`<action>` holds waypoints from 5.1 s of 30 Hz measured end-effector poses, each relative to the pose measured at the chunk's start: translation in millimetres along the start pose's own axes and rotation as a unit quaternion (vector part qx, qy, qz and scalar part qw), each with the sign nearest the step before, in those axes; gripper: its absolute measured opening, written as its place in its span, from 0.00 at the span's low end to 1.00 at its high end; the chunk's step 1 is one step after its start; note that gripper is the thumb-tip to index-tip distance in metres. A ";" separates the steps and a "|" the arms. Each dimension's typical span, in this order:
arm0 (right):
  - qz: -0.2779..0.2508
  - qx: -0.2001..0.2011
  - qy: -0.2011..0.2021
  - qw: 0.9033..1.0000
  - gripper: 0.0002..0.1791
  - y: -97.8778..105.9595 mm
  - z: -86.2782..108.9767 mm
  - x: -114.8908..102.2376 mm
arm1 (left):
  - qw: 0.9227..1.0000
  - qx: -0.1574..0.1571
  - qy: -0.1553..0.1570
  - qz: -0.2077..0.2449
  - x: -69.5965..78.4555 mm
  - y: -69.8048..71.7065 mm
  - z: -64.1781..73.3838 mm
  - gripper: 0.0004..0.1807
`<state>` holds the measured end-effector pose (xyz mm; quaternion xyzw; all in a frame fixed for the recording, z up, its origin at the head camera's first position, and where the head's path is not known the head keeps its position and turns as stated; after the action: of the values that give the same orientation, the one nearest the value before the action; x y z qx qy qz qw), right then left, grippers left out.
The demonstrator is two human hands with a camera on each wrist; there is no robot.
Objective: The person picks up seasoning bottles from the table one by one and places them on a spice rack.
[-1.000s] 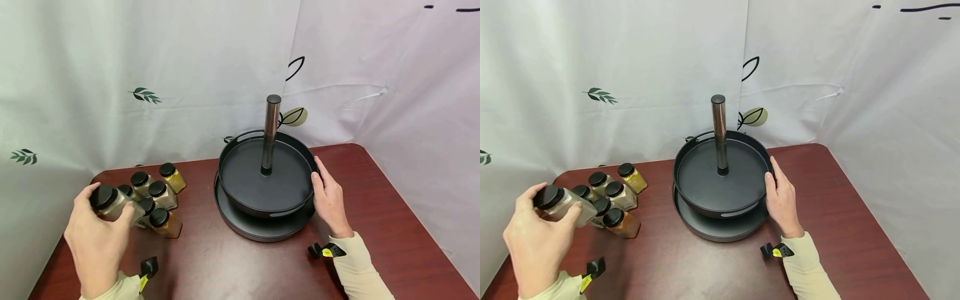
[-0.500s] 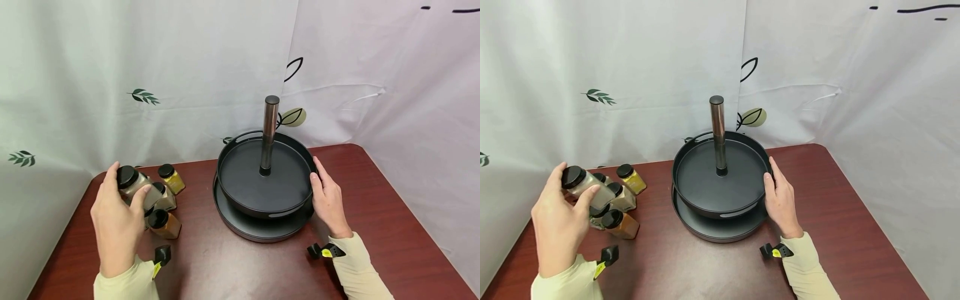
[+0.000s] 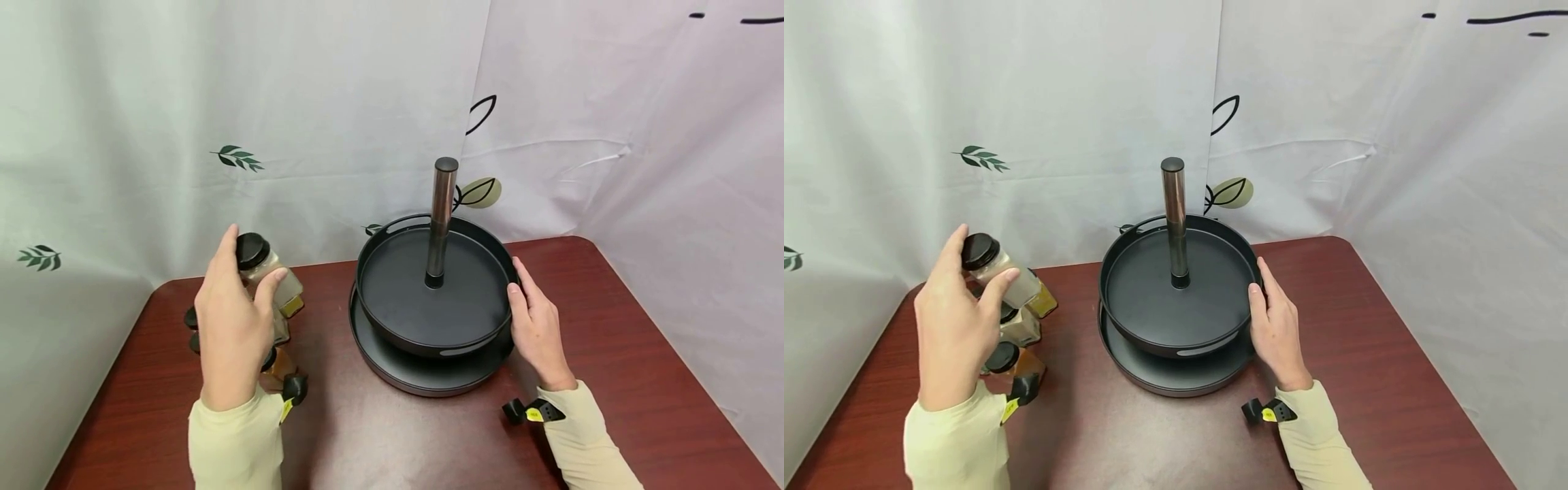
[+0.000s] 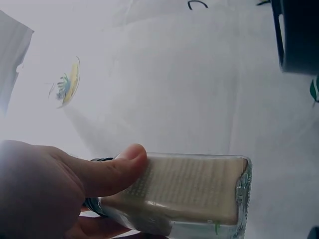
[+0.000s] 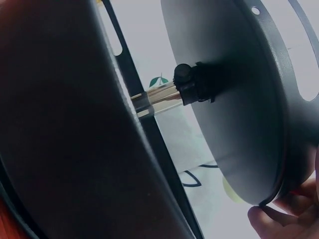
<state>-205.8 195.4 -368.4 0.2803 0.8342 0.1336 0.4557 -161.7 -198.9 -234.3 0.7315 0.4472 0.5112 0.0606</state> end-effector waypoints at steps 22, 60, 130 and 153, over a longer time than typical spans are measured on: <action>0.000 -0.003 0.004 1.000 0.26 -2.3 0.8 0.1 | 0.996 -0.069 -0.059 0.017 48.1 -64.9 -6.2 0.42; 0.005 0.006 0.000 1.000 0.26 -0.2 1.4 3.4 | 0.983 -0.172 -0.068 0.009 47.1 -125.7 3.9 0.40; 0.010 0.007 -0.009 1.000 0.24 5.4 0.6 2.4 | 0.993 -0.042 0.081 -0.079 -87.9 5.2 20.0 0.33; 0.015 0.010 -0.008 1.000 0.23 7.5 0.9 3.7 | 0.962 -0.081 0.216 -0.143 -163.2 30.2 13.1 0.39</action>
<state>-204.0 203.6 -367.9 0.2983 0.8275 0.1291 0.4578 -146.0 -328.8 -337.2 0.5249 0.5063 0.6777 0.0943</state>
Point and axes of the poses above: each hand's wrist, its own z-axis away from the middle knuckle, its own y-axis out of the back of the hand, x = y × z, the point moved 8 cm from there along -z, towards the middle knuckle, and after that the axes turned 9 degrees about y, right-handed, at the moved point
